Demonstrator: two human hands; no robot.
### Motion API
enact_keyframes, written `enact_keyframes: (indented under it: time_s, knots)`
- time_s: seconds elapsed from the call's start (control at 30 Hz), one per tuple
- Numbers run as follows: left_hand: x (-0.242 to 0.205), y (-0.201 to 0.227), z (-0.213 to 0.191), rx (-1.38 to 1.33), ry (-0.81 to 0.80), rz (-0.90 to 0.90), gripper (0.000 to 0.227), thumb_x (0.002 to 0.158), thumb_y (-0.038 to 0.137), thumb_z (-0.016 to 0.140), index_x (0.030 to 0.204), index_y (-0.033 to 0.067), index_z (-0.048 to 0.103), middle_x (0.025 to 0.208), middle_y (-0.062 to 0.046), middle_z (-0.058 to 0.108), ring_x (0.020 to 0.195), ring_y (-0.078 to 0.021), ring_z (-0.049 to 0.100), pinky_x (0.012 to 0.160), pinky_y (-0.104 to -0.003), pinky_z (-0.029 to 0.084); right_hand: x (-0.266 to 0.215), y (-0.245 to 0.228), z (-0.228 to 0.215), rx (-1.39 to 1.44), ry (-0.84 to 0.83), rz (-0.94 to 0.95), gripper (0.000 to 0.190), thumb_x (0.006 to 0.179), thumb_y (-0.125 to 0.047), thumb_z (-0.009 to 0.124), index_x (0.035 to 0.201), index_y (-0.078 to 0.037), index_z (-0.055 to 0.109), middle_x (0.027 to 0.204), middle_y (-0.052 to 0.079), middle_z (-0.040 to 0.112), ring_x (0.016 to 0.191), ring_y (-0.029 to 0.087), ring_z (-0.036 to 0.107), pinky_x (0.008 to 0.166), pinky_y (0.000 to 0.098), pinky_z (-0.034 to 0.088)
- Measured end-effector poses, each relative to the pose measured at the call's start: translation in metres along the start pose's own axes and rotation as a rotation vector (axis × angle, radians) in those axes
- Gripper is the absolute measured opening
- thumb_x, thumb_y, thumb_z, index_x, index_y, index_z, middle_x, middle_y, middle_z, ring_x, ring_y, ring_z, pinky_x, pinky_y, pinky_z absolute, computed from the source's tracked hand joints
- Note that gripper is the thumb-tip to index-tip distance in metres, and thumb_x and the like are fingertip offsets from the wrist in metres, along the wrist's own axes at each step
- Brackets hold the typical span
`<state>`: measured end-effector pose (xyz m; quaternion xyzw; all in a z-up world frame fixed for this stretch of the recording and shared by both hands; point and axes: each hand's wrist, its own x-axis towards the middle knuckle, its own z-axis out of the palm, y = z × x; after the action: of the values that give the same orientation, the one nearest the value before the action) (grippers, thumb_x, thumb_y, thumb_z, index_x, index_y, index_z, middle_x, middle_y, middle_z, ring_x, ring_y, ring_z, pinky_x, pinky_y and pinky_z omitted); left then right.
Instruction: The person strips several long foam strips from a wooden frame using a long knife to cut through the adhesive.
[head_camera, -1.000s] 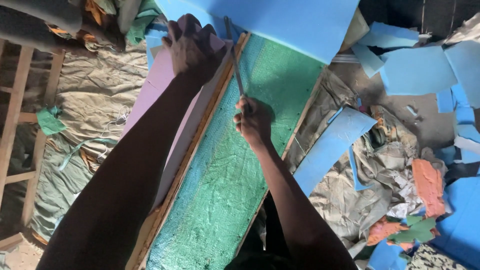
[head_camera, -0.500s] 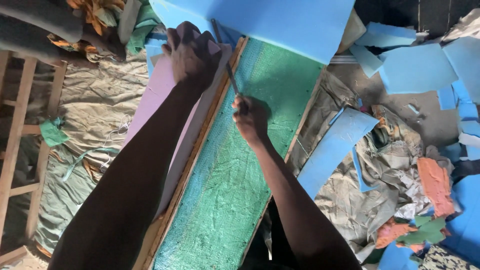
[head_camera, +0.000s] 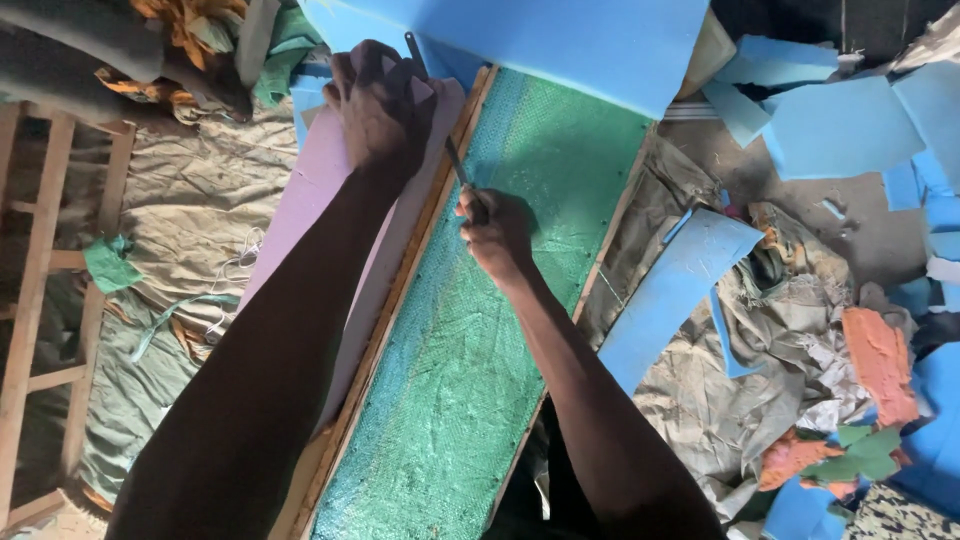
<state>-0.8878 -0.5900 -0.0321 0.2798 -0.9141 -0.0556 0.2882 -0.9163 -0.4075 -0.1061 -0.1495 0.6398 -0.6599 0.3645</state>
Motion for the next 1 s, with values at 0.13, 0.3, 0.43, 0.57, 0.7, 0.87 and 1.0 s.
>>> enact_keyframes:
  time_s: [0.13, 0.3, 0.43, 0.57, 0.7, 0.87, 1.0]
  knots:
    - [-0.001, -0.002, 0.007, -0.005, 0.042, 0.016, 0.031, 0.090, 0.046, 0.082, 0.087, 0.0165, 0.074, 0.109, -0.003, 0.054, 0.104, -0.0288, 0.042, 0.080, -0.047, 0.040, -0.042, -0.014, -0.005, -0.264, 0.026, -0.044, 0.013, 0.102, -0.012, 0.067, 0.092, -0.009, 0.075, 0.073, 0.002, 0.073, 0.049, 0.003, 0.063, 0.033, 0.0167, 0.052]
    - [-0.006, 0.001, 0.009, -0.019, 0.143, 0.026, 0.021, 0.091, 0.031, 0.077, 0.082, 0.0132, 0.071, 0.106, -0.005, 0.053, 0.102, -0.0307, 0.043, 0.079, -0.050, 0.039, -0.035, -0.016, -0.004, -0.240, -0.023, 0.111, 0.013, 0.100, -0.007, 0.066, 0.109, -0.005, 0.076, 0.095, 0.011, 0.080, 0.063, 0.010, 0.074, 0.040, 0.0181, 0.060]
    - [-0.007, 0.006, 0.004, -0.024, 0.142, 0.045, 0.018, 0.090, 0.027, 0.077, 0.085, 0.0111, 0.070, 0.107, -0.007, 0.052, 0.100, -0.0341, 0.043, 0.074, -0.051, 0.039, -0.022, -0.011, 0.000, 0.163, 0.064, 0.374, 0.014, 0.097, -0.015, 0.073, 0.088, -0.004, 0.077, 0.078, 0.010, 0.075, 0.049, 0.011, 0.063, 0.033, 0.0203, 0.045]
    - [-0.012, 0.001, -0.003, -0.033, 0.131, 0.041, 0.025, 0.086, 0.030, 0.078, 0.093, 0.0092, 0.067, 0.108, -0.009, 0.051, 0.102, -0.0368, 0.043, 0.074, -0.054, 0.039, -0.048, 0.002, -0.002, -0.362, 0.026, -0.013, 0.013, 0.097, -0.011, 0.070, 0.106, -0.008, 0.078, 0.086, 0.005, 0.080, 0.059, 0.008, 0.071, 0.042, 0.0228, 0.060]
    - [-0.008, 0.005, 0.000, -0.120, 0.180, 0.005, 0.017, 0.090, 0.023, 0.077, 0.083, 0.0084, 0.073, 0.103, -0.003, 0.058, 0.102, -0.0328, 0.045, 0.074, -0.052, 0.040, -0.009, 0.009, 0.006, -0.382, 0.016, -0.107, 0.019, 0.093, -0.003, 0.069, 0.110, -0.008, 0.076, 0.097, 0.008, 0.081, 0.073, 0.011, 0.077, 0.052, 0.0228, 0.064]
    - [-0.009, -0.004, 0.003, -0.119, 0.207, 0.011, 0.018, 0.089, 0.025, 0.077, 0.083, 0.0091, 0.071, 0.100, -0.002, 0.058, 0.103, -0.0319, 0.045, 0.073, -0.052, 0.042, 0.008, 0.034, 0.017, 0.031, -0.001, -0.050, 0.025, 0.094, -0.005, 0.058, 0.071, -0.013, 0.061, 0.066, 0.001, 0.063, 0.053, 0.010, 0.054, 0.044, 0.0280, 0.035]
    - [-0.006, -0.004, 0.001, -0.172, 0.258, 0.030, 0.022, 0.088, 0.028, 0.082, 0.080, 0.0107, 0.070, 0.097, 0.000, 0.061, 0.100, -0.0288, 0.047, 0.075, -0.048, 0.043, -0.064, 0.009, 0.013, -0.225, 0.018, -0.076, 0.011, 0.099, -0.012, 0.068, 0.098, -0.006, 0.077, 0.078, 0.007, 0.076, 0.054, 0.008, 0.068, 0.037, 0.0197, 0.057]
